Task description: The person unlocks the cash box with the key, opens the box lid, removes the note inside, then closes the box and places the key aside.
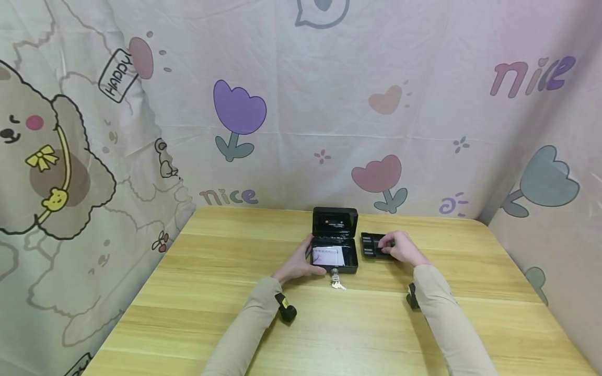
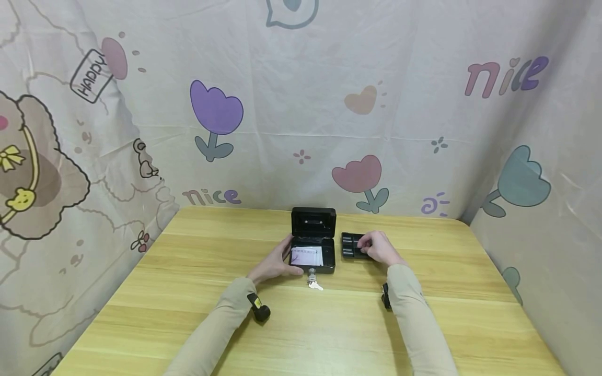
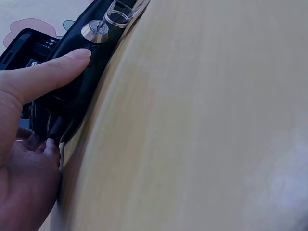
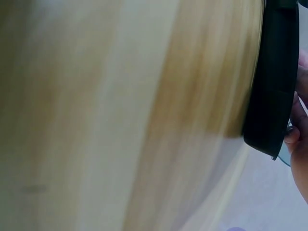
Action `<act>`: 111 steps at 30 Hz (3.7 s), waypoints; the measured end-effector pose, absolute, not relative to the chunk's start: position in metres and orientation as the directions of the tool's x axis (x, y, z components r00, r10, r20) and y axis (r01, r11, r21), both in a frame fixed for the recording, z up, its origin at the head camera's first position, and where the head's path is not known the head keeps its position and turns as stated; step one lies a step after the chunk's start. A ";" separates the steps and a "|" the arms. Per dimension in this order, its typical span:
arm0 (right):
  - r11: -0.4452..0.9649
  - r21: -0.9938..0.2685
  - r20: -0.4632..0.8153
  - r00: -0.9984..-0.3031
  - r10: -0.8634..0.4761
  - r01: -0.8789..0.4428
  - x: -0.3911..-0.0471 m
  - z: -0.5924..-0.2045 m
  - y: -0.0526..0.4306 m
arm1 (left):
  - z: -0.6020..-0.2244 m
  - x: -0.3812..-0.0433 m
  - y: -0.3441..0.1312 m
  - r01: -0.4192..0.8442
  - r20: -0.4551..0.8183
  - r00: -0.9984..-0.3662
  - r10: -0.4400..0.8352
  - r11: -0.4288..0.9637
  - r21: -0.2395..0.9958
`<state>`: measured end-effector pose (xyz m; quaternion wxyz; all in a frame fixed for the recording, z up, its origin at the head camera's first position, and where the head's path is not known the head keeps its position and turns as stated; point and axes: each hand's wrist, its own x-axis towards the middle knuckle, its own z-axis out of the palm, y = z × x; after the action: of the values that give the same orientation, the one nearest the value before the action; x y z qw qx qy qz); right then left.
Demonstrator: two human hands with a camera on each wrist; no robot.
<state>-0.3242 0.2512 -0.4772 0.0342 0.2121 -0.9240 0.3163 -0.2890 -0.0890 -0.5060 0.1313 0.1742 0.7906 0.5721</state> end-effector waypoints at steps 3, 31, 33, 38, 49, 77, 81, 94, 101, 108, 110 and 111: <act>0.712 -0.567 0.195 -0.907 -0.373 -0.414 -0.324 -0.477 0.251 | -0.507 -0.289 -0.089 0.125 -0.008 -0.904 0.427 0.281 0.952; 0.693 -0.600 0.259 -0.917 -0.304 -0.400 -0.317 -0.476 0.253 | -0.508 -0.288 -0.089 0.222 0.057 -0.900 0.432 0.341 0.913; 0.688 -0.605 0.268 -0.916 -0.298 -0.401 -0.315 -0.475 0.251 | -0.509 -0.288 -0.089 0.225 0.060 -0.900 0.432 0.342 0.912; 0.668 -0.622 0.283 -0.912 -0.296 -0.409 -0.311 -0.475 0.247 | -0.508 -0.288 -0.089 0.182 0.029 -0.906 0.422 0.326 0.928; 0.635 -0.622 0.322 -0.889 -0.326 -0.458 -0.301 -0.471 0.233 | -0.508 -0.290 -0.089 0.170 0.019 -0.909 0.416 0.330 0.929; 0.493 -0.676 0.258 -0.802 -0.538 -0.548 -0.295 -0.463 0.167 | -0.506 -0.289 -0.088 0.150 0.023 -0.907 0.419 0.272 0.951; 0.450 -0.692 0.255 -0.773 -0.580 -0.565 -0.298 -0.463 0.160 | -0.506 -0.290 -0.088 0.173 0.039 -0.903 0.427 0.280 0.944; 0.442 -0.713 0.196 -0.760 -0.620 -0.545 -0.310 -0.468 0.138 | -0.505 -0.287 -0.089 0.175 0.023 -0.910 0.415 0.332 0.927; 0.450 -0.727 0.169 -0.770 -0.616 -0.519 -0.312 -0.472 0.131 | -0.507 -0.288 -0.088 0.198 0.044 -0.905 0.423 0.327 0.924; 0.451 -0.737 0.146 -0.769 -0.622 -0.504 -0.316 -0.474 0.128 | -0.508 -0.289 -0.089 0.223 0.069 -0.897 0.437 0.312 0.923; 0.452 -0.737 0.142 -0.769 -0.623 -0.502 -0.316 -0.474 0.128 | -0.508 -0.290 -0.089 0.228 0.075 -0.894 0.441 0.305 0.925; 0.452 -0.734 0.143 -0.767 -0.625 -0.506 -0.317 -0.474 0.127 | -0.509 -0.290 -0.089 0.229 0.078 -0.893 0.443 0.300 0.926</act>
<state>-0.3168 0.1274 -0.4739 -0.0740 0.3332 -0.8490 0.4034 -0.2900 -0.0887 -0.5088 0.0965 0.2098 0.8003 0.5533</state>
